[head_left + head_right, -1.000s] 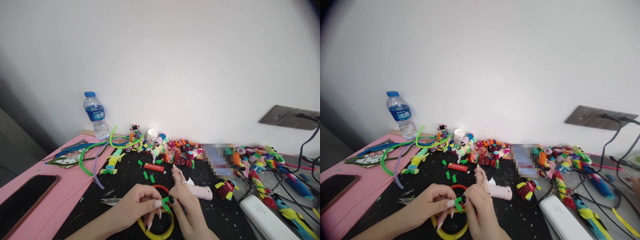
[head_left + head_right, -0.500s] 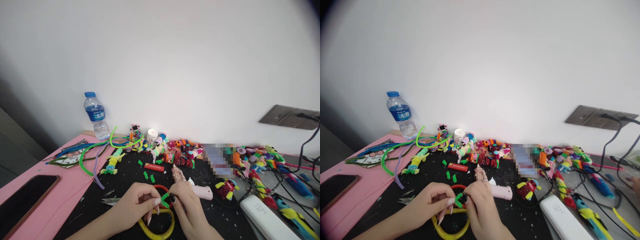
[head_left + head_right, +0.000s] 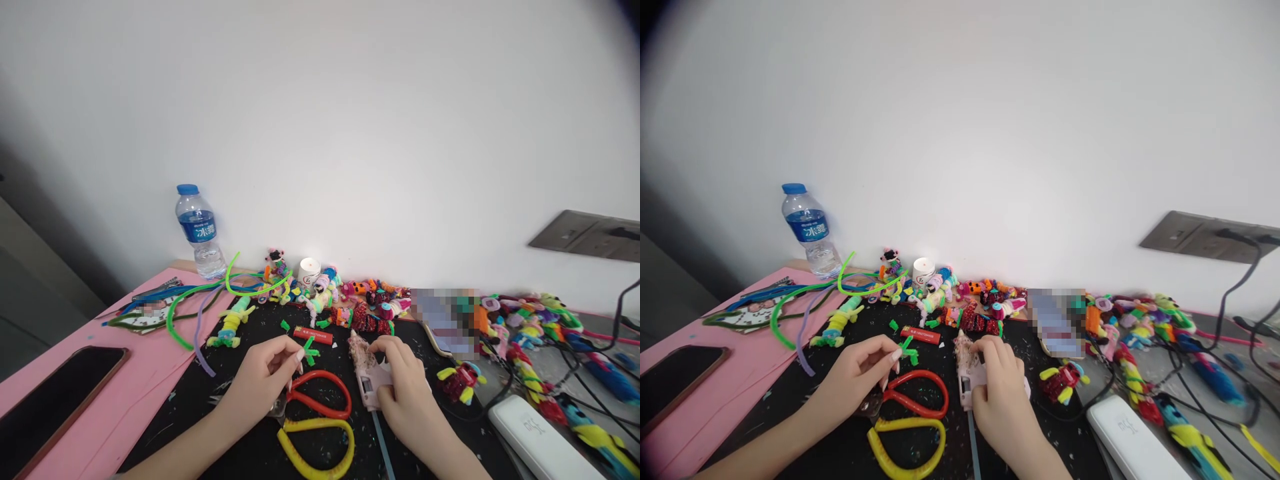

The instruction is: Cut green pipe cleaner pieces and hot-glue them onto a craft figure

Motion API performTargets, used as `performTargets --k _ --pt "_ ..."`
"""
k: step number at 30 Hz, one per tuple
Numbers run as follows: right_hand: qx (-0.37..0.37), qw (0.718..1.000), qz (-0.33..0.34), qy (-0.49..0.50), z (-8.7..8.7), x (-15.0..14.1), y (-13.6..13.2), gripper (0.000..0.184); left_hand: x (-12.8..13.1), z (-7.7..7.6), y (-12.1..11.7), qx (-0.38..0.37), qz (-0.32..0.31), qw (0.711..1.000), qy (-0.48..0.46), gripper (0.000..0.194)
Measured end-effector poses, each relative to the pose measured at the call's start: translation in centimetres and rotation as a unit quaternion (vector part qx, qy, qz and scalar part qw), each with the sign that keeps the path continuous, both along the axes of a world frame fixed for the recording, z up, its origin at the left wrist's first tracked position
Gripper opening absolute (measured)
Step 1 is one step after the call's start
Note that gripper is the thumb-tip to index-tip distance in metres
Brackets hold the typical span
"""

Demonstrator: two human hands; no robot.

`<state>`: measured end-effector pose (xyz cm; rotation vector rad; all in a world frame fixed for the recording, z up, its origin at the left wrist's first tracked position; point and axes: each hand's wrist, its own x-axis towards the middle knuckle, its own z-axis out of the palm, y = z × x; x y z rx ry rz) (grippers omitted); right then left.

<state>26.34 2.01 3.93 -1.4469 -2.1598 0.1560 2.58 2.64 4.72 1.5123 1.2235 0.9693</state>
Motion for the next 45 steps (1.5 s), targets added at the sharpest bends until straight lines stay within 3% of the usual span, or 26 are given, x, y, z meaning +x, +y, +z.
performTargets --k 8,14,19,24,31,37,45 --pt "-0.084 0.993 -0.065 -0.051 0.5 0.6 -0.2 0.053 -0.4 -0.4 0.4 0.017 0.025 0.999 0.024 0.023" --pt "-0.168 0.98 -0.073 -0.079 1.1 1.3 -0.4 0.043 -0.5 -0.8 0.7 0.018 0.037 0.999 0.018 0.021" --pt "-0.146 0.984 -0.035 -0.094 0.8 1.8 -0.4 0.049 -0.4 -0.9 0.7 0.018 0.035 0.999 0.016 0.021" --pt "-0.16 0.987 -0.01 -0.025 0.6 1.7 -0.3 0.046 -0.5 -1.0 0.7 0.024 0.03 0.999 0.033 0.022" --pt "-0.207 0.972 0.026 0.11 1.0 0.3 -0.5 0.005 -0.3 -1.0 0.2 0.079 0.016 0.99 0.112 0.022" --pt "-0.186 0.973 0.021 0.138 0.3 -0.5 -0.9 0.016 0.1 -0.9 -0.6 0.114 -0.029 0.984 0.131 0.019" --pt "-0.12 0.985 0.027 0.124 0.3 -0.6 -1.1 0.014 0.2 -1.0 -0.9 0.119 -0.045 0.982 0.143 0.021"
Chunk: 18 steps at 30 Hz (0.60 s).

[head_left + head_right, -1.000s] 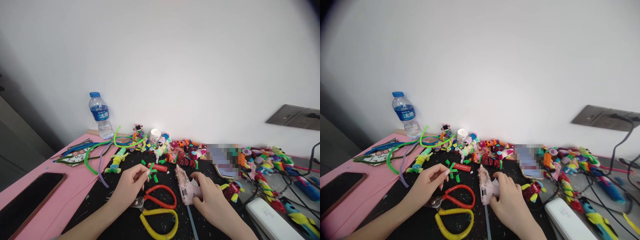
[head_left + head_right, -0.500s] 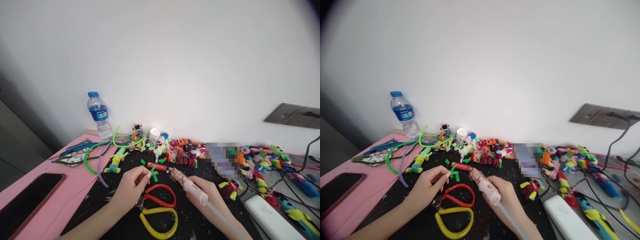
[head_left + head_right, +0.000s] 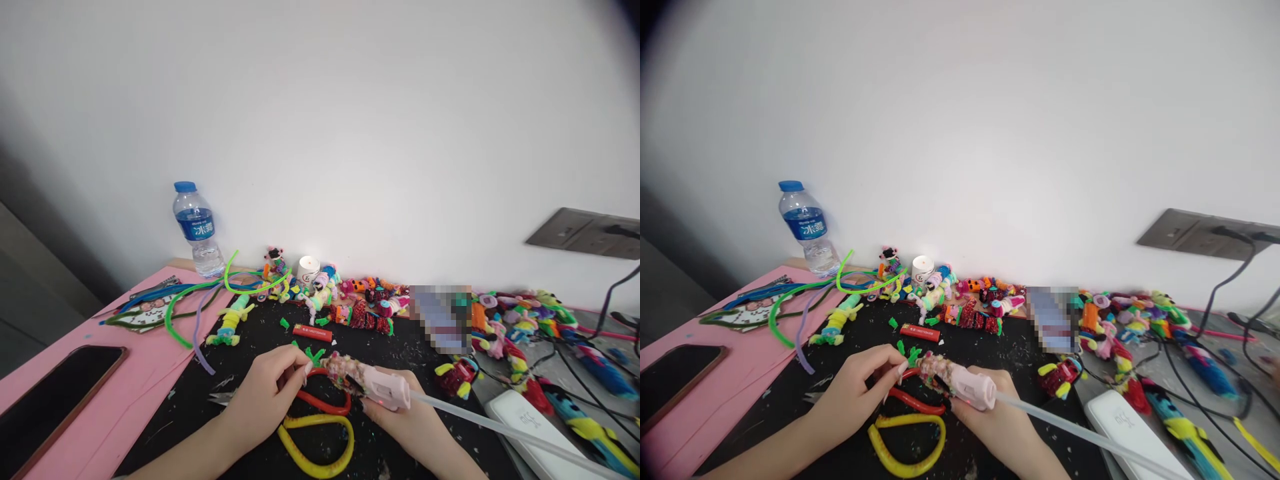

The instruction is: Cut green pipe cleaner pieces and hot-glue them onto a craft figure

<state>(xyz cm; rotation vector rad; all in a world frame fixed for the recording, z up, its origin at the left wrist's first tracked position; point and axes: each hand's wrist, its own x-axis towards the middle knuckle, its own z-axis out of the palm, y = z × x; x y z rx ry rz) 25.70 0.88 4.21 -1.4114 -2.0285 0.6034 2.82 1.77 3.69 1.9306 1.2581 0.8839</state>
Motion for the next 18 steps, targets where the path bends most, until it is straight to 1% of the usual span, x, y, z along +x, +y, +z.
performTargets --k 6,11,18 --pt "-0.015 1.0 -0.015 -0.005 -0.09 -0.03 -0.17 0.015 0.06 0.03 0.0 0.002 0.0 1.0 0.005 0.023" --pt "-0.021 1.0 -0.007 -0.01 -0.18 -0.01 -0.13 0.016 0.02 0.03 -0.09 0.006 -0.003 1.0 0.006 0.024" --pt "-0.034 0.999 -0.016 0.006 -0.34 0.13 -0.07 0.014 0.02 0.08 -0.07 0.011 -0.009 1.0 0.008 0.022"
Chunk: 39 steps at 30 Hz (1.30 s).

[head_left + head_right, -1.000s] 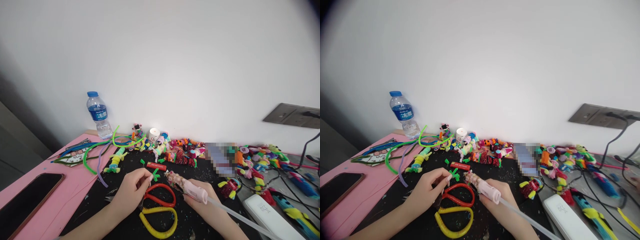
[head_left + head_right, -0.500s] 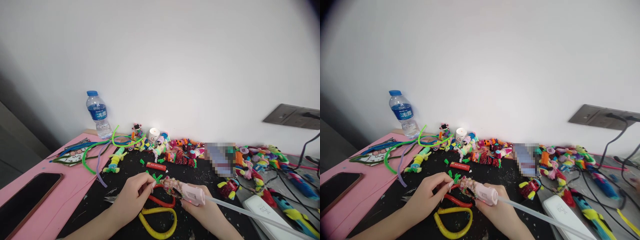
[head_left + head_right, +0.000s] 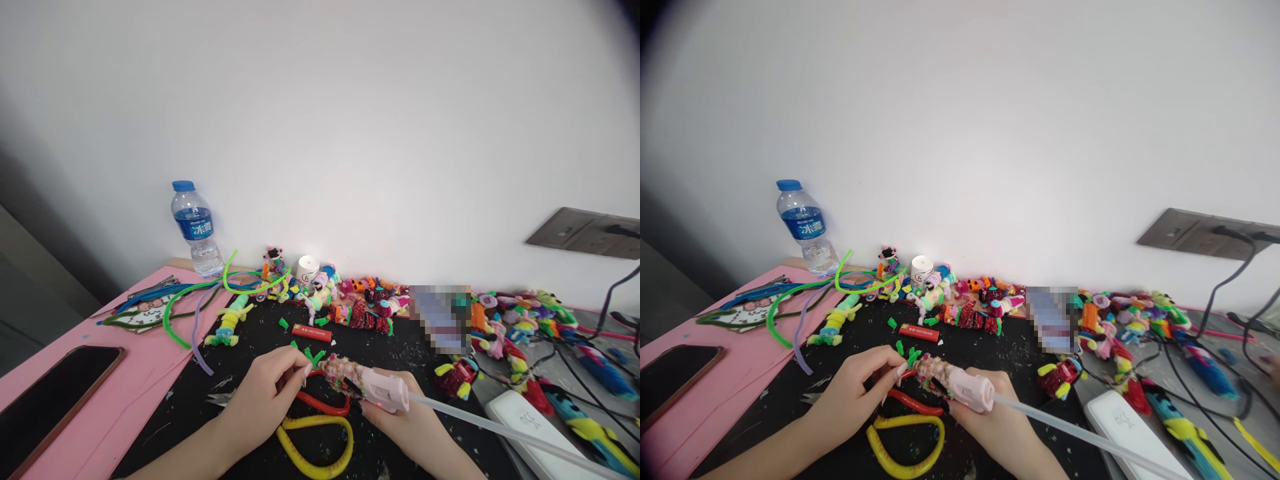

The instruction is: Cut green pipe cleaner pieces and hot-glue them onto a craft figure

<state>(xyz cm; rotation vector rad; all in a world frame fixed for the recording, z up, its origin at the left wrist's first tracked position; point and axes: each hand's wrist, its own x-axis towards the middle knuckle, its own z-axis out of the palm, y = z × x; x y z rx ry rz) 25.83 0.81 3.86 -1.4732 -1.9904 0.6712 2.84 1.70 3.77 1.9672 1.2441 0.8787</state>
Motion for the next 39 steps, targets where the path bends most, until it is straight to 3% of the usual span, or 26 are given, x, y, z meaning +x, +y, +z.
performTargets --k 39 --pt "-0.01 1.0 0.002 -0.001 0.34 0.07 0.28 0.012 -0.25 0.16 0.26 0.018 0.044 0.999 -0.001 0.02"
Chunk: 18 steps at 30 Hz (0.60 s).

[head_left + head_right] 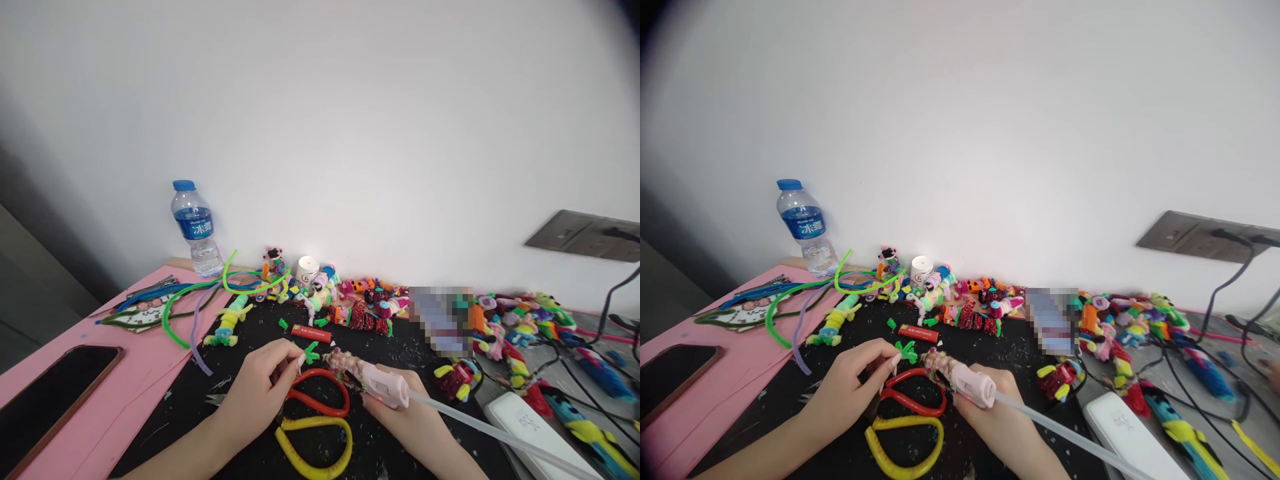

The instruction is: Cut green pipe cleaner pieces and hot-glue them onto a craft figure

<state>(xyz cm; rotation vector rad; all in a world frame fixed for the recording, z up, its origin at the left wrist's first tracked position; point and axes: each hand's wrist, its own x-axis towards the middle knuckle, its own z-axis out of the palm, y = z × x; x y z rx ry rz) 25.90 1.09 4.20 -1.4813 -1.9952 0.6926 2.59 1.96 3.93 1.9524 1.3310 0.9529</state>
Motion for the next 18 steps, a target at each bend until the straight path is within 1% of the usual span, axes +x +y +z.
performTargets --k 4,10,14,18 --pt "-0.002 1.0 -0.016 0.013 0.03 -0.03 -0.24 0.014 0.04 -0.01 0.08 -0.005 -0.008 1.0 0.003 0.019" --pt "-0.065 0.997 0.028 0.036 0.26 -0.61 -0.31 0.019 0.01 -0.23 0.05 0.005 -0.03 0.999 0.017 0.02" --pt "-0.064 0.997 0.029 0.022 0.34 -0.7 -0.33 0.023 -0.06 -0.43 -0.01 0.01 -0.039 0.999 0.024 0.021" --pt "-0.059 0.998 0.031 0.022 0.36 -0.66 -0.42 0.021 -0.03 -0.52 -0.16 0.014 -0.045 0.998 0.028 0.021"
